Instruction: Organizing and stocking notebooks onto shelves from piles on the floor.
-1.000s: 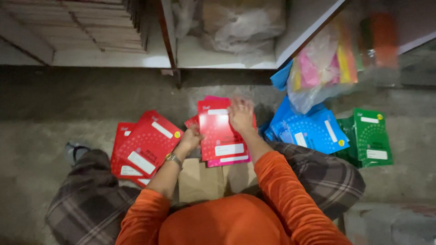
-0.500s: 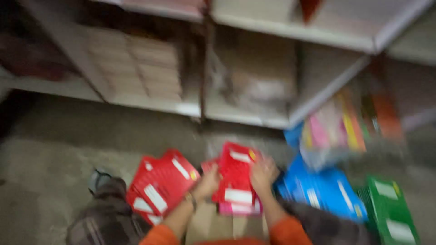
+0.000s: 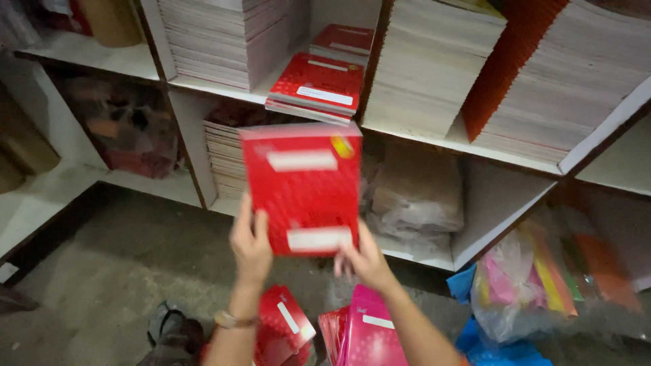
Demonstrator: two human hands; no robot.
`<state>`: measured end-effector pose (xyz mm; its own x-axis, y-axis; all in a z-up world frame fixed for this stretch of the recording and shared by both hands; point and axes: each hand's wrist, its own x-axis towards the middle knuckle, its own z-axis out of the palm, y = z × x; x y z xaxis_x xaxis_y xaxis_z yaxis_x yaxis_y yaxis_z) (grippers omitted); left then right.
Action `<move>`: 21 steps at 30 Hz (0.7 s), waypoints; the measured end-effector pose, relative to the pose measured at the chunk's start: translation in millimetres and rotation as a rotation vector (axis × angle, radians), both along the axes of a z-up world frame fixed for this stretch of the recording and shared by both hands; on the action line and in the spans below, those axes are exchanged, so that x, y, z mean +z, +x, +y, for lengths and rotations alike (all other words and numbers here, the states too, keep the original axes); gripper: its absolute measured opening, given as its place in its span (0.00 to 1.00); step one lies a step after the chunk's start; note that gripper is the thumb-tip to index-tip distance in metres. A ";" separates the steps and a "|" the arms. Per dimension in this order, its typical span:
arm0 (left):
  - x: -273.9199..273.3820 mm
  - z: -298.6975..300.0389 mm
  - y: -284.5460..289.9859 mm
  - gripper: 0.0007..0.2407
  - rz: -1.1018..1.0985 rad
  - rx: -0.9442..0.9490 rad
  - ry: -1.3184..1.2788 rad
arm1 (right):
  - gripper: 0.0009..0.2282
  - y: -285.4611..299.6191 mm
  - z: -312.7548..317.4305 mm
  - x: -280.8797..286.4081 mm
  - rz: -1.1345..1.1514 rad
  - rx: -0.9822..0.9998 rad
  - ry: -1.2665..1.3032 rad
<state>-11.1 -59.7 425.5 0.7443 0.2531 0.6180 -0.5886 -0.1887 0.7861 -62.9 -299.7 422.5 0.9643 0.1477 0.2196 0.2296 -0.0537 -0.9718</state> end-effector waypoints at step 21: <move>99.4 -13.2 213.4 0.31 -0.005 0.139 0.664 | 0.19 205.8 -5.2 140.9 0.105 -0.350 0.317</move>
